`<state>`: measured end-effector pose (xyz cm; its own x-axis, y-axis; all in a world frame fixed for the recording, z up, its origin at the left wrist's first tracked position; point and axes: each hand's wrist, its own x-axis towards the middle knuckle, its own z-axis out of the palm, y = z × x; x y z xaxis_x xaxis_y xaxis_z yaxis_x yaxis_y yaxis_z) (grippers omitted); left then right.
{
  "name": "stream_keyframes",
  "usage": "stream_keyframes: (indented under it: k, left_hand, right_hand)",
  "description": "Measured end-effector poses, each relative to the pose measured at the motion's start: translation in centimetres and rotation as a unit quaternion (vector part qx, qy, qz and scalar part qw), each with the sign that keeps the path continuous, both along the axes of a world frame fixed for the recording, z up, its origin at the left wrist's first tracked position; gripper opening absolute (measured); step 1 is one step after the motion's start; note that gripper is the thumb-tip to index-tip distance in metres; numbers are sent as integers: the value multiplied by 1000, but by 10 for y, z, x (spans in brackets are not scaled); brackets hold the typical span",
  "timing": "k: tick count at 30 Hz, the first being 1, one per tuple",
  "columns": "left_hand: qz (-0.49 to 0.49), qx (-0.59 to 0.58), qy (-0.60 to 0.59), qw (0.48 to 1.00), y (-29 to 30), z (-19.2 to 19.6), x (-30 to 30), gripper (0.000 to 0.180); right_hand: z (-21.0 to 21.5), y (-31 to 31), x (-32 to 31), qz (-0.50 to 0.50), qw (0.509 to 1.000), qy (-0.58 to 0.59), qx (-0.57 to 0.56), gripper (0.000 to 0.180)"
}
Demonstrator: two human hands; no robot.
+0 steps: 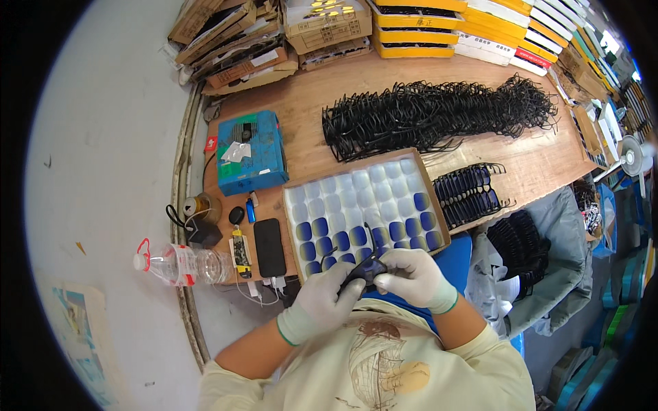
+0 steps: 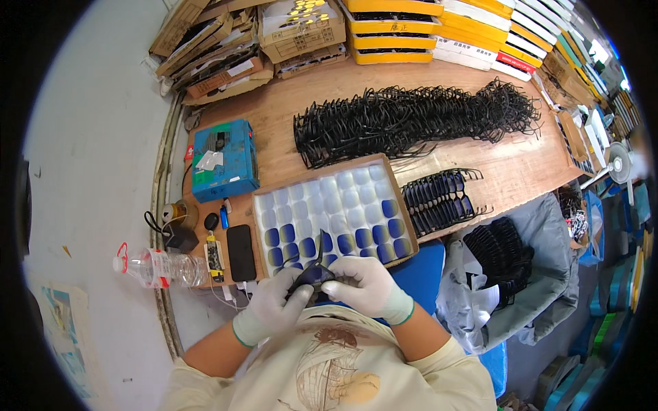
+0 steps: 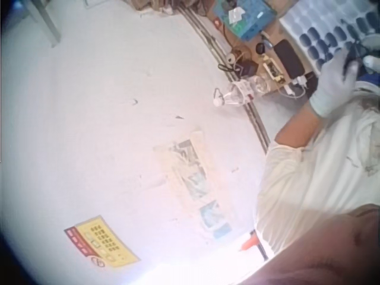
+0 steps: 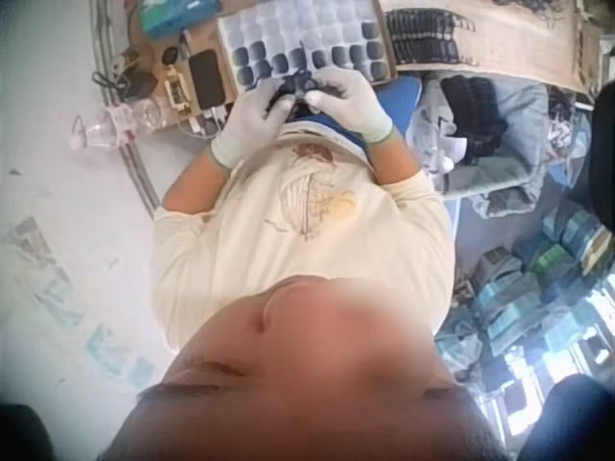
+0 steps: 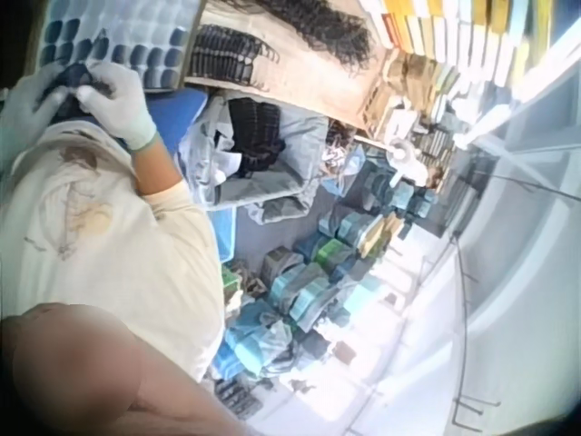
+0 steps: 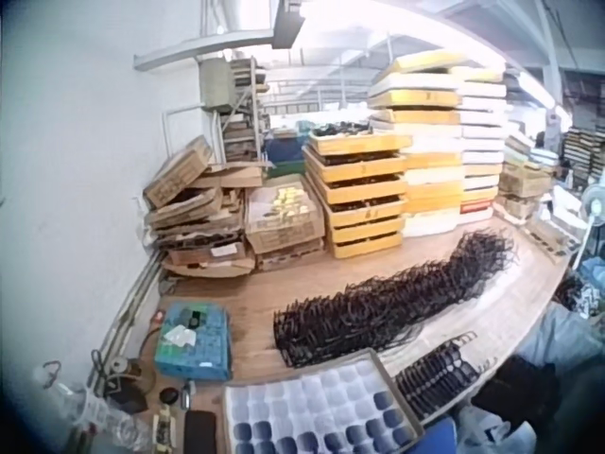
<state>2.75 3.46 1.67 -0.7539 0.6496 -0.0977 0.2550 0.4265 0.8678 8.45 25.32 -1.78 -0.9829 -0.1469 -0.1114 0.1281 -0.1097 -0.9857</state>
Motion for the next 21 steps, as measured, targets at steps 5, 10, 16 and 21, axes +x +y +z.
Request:
stream_keyframes:
  k: [5,10,16,21]
  left_hand:
    - [-60,-79,12,995,-5,-5,-5,24]
    - [41,67,53,996,29,-17,0,23]
    - [-131,-73,41,988,25,-8,-22,38]
    - [95,-33,-92,991,20,-60,-80,35]
  right_hand:
    - [-21,-14,3,11,999,-39,16,16]
    - [-10,0,-11,-19,998,-58,-16,22]
    - [-15,20,-20,-22,955,219,200,39]
    - [-6,26,-9,103,948,167,251,26]
